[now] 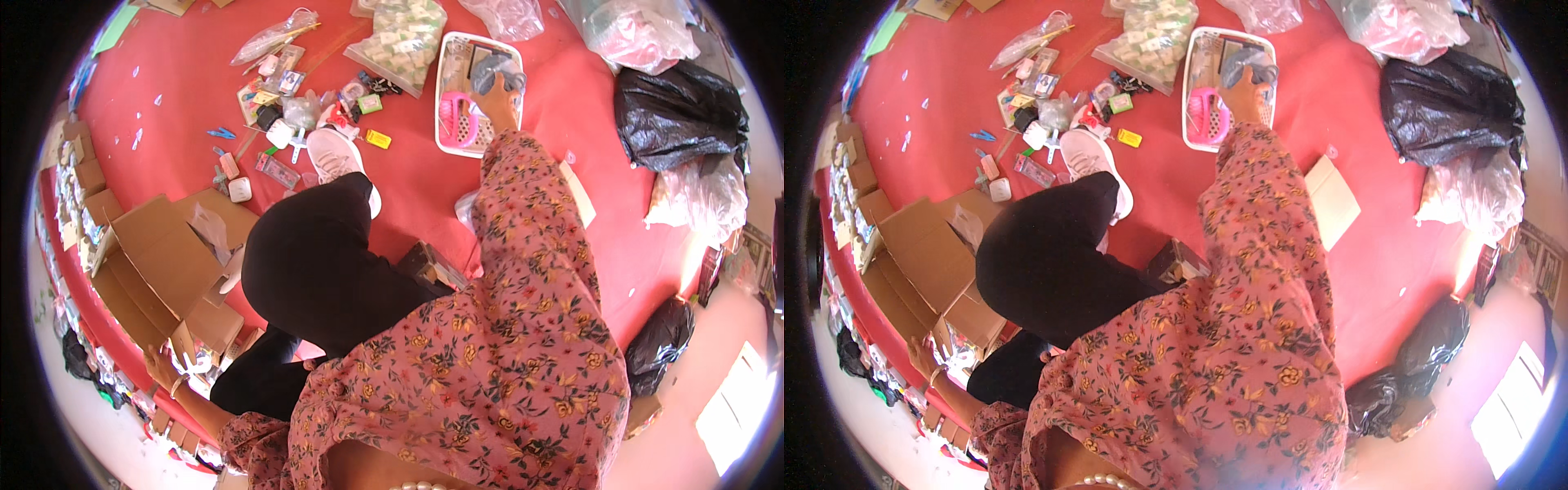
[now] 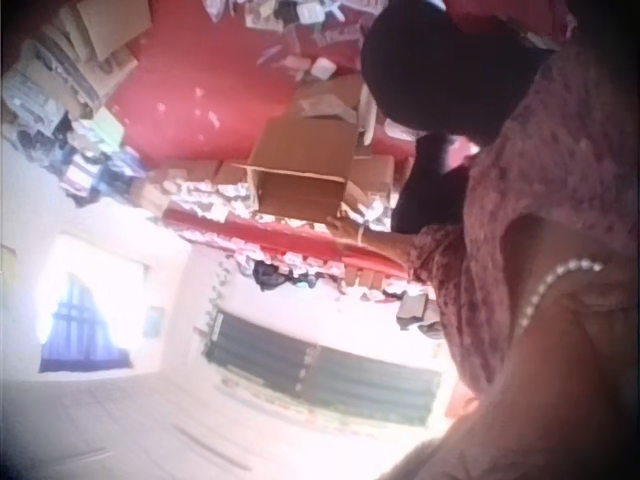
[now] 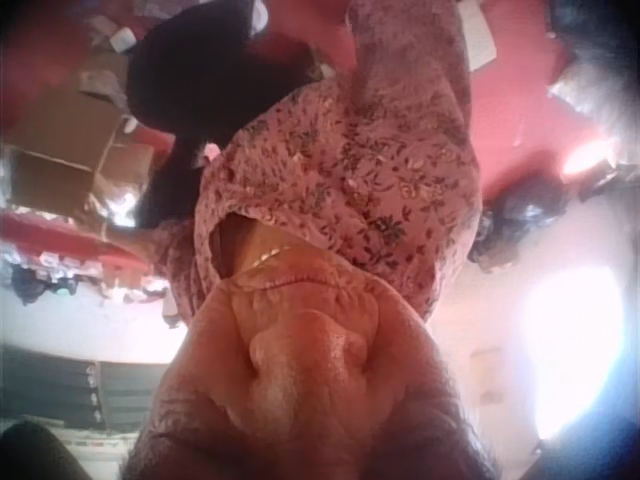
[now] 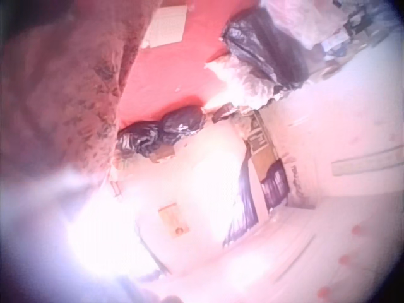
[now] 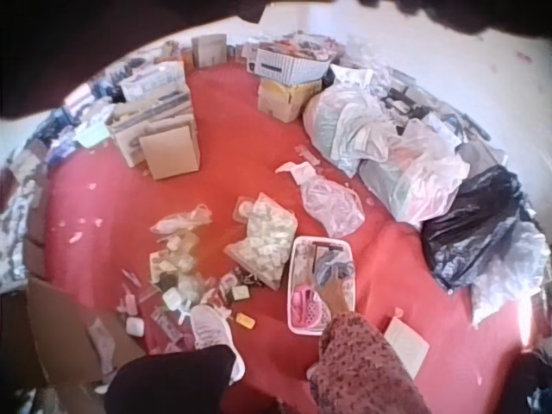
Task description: The person sits on the floor and assembles a small cardboard box. They then pick up various small items, including a hairbrush and packaged goods, from the surrounding floor and place them into the box. The person also handles plastic bags and other small objects during the packing process.
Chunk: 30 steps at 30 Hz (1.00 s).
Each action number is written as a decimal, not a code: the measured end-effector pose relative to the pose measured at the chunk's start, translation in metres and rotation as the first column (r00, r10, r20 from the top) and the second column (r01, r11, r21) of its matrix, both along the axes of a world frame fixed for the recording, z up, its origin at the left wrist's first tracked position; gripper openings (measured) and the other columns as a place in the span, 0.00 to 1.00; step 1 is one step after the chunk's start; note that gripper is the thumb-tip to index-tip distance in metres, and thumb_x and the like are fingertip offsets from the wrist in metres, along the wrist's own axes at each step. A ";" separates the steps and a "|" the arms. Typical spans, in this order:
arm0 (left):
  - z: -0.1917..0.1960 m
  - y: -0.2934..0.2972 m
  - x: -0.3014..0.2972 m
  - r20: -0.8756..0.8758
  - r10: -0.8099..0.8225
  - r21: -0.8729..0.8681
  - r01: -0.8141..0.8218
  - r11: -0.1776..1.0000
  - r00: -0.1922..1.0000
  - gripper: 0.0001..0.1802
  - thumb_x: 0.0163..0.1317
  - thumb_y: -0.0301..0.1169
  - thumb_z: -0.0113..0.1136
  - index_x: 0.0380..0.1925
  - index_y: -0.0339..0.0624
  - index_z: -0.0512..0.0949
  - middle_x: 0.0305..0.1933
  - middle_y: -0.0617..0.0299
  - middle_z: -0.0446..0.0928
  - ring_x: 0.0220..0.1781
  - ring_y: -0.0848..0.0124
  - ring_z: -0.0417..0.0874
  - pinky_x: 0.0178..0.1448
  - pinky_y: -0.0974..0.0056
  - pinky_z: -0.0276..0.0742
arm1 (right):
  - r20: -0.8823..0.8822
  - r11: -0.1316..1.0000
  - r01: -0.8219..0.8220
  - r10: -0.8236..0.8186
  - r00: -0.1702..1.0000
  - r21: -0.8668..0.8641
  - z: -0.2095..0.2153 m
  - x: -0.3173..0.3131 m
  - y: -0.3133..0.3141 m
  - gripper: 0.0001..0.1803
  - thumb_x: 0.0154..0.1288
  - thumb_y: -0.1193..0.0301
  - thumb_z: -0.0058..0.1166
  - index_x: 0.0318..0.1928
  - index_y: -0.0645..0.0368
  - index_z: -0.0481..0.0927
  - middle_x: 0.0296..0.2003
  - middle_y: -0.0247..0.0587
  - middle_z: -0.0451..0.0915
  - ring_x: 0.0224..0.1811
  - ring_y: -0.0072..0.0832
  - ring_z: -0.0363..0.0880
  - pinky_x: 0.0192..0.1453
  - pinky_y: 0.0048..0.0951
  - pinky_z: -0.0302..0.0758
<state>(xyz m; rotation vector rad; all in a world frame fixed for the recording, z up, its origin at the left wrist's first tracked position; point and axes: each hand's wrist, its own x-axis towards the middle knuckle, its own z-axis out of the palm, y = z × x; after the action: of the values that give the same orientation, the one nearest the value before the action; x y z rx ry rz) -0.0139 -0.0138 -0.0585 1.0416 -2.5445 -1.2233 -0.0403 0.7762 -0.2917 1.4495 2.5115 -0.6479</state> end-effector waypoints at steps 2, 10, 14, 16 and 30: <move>-0.004 -0.009 0.002 0.010 -0.014 0.005 0.014 1.000 1.000 0.25 0.64 0.37 0.46 0.57 0.32 0.60 0.46 0.50 0.74 0.45 0.62 0.78 0.45 0.65 0.71 | -0.113 0.997 0.070 -0.065 0.991 0.040 -0.028 -0.009 0.004 0.45 0.41 0.61 0.63 0.60 0.51 0.54 0.55 0.76 0.47 0.53 0.61 0.64 0.56 0.42 0.66; -0.004 -0.004 -0.002 -0.032 -0.033 -0.017 0.032 0.999 0.999 0.28 0.64 0.36 0.48 0.60 0.32 0.57 0.46 0.50 0.74 0.43 0.63 0.78 0.47 0.64 0.71 | -0.434 0.938 0.342 -0.285 0.855 0.057 -0.056 0.041 0.056 0.25 0.42 0.78 0.52 0.47 0.59 0.72 0.30 0.49 0.77 0.32 0.37 0.78 0.33 0.35 0.74; -0.005 -0.009 0.006 -0.033 -0.054 -0.011 0.053 0.999 0.998 0.23 0.65 0.38 0.46 0.53 0.31 0.64 0.44 0.51 0.75 0.41 0.63 0.79 0.44 0.65 0.73 | -0.531 0.782 0.314 -0.605 0.593 -0.539 -0.014 0.065 0.055 0.13 0.47 0.81 0.48 0.35 0.61 0.78 0.19 0.38 0.73 0.13 0.22 0.68 0.13 0.22 0.63; -0.002 0.003 0.002 -0.018 -0.049 -0.034 0.049 0.998 0.999 0.24 0.65 0.39 0.46 0.54 0.30 0.63 0.44 0.50 0.75 0.42 0.62 0.79 0.46 0.65 0.74 | -0.467 0.695 0.309 -0.685 0.559 -0.649 0.001 0.087 0.063 0.12 0.47 0.82 0.46 0.35 0.63 0.78 0.18 0.37 0.72 0.12 0.22 0.66 0.12 0.21 0.60; -0.006 0.002 0.001 -0.079 -0.099 -0.017 0.098 0.995 0.992 0.25 0.66 0.39 0.44 0.53 0.28 0.62 0.43 0.46 0.76 0.45 0.59 0.78 0.50 0.62 0.74 | -0.491 0.631 0.264 -0.752 0.440 -0.729 0.043 0.206 0.012 0.07 0.47 0.84 0.46 0.28 0.61 0.73 0.18 0.32 0.70 0.14 0.16 0.62 0.14 0.17 0.54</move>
<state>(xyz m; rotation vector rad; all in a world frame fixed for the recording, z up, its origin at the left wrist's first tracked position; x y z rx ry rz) -0.0126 -0.0122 -0.0646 0.8552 -2.5663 -1.2435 0.1654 0.7883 -0.2483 1.9789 1.7999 -2.3787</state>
